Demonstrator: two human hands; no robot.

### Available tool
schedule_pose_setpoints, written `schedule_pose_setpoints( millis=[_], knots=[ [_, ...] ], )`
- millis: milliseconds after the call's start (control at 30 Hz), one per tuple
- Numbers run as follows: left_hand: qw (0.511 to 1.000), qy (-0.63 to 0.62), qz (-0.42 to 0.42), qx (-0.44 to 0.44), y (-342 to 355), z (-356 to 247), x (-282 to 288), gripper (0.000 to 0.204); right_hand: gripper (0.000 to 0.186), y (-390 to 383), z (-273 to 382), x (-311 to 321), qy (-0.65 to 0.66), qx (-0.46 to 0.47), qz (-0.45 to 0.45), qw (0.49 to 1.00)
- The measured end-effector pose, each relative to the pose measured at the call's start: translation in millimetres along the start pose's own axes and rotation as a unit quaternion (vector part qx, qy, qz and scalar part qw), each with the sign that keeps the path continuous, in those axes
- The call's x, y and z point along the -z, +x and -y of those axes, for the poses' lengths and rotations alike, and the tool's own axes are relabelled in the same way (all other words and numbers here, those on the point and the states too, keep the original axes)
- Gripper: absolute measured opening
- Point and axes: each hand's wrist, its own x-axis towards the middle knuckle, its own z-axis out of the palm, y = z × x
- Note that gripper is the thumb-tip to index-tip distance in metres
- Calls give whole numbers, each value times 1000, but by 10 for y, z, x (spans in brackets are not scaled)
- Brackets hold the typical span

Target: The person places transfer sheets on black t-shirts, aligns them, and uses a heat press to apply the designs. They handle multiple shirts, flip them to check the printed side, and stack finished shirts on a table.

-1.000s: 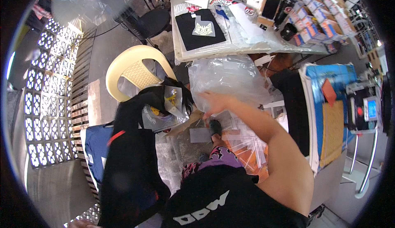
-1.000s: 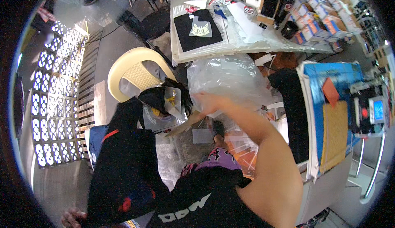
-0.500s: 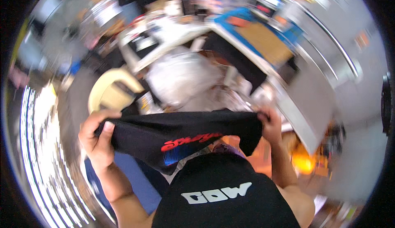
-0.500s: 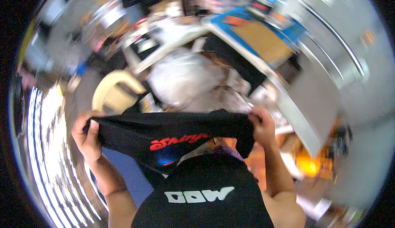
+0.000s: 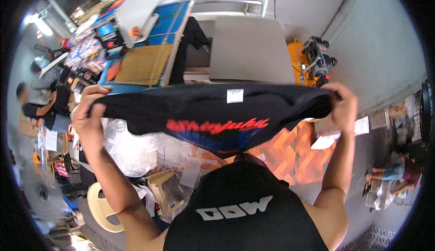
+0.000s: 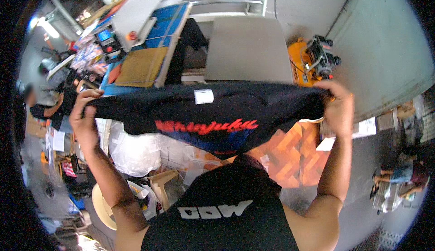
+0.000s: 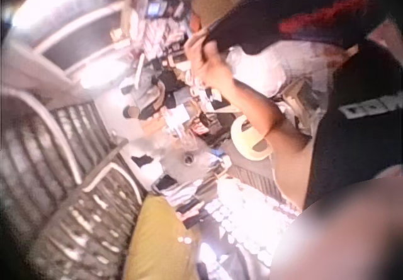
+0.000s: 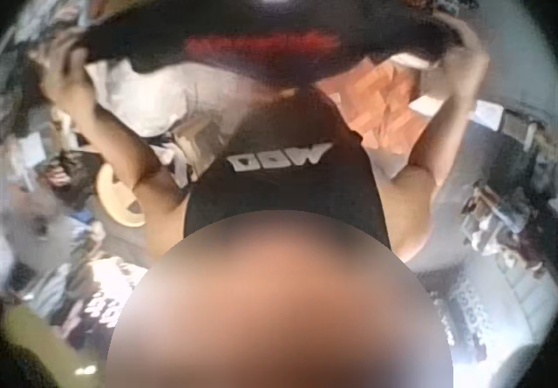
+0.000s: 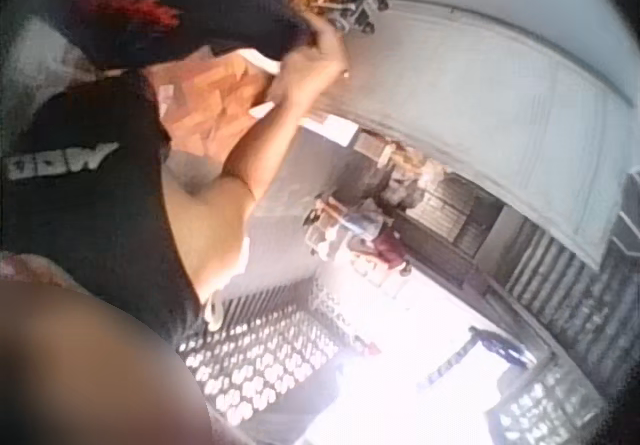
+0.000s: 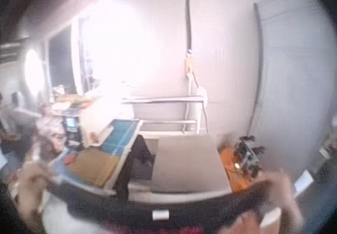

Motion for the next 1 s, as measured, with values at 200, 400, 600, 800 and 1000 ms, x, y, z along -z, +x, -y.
schedule_pose_setpoints(
  millis=[200,400,600,800,1000],
  knots=[
    [872,-390,293,29,418,461,28,20,39,744,-897,1016,438,298,450,718],
    [940,297,157,-61,1902,252,-943,22,26,1767,-963,903,17,48,36,998],
    [948,305,85,16,4078,1547,-3359,42,37,4182,-1841,-446,-281,-49,-34,958],
    [896,259,140,332,4559,2632,-5244,35,34,5217,-3348,-2030,-116,-394,-54,910],
    [902,-171,41,395,4085,3524,-6118,46,49,5250,-3966,-2898,33,-336,-107,935]
  ],
)
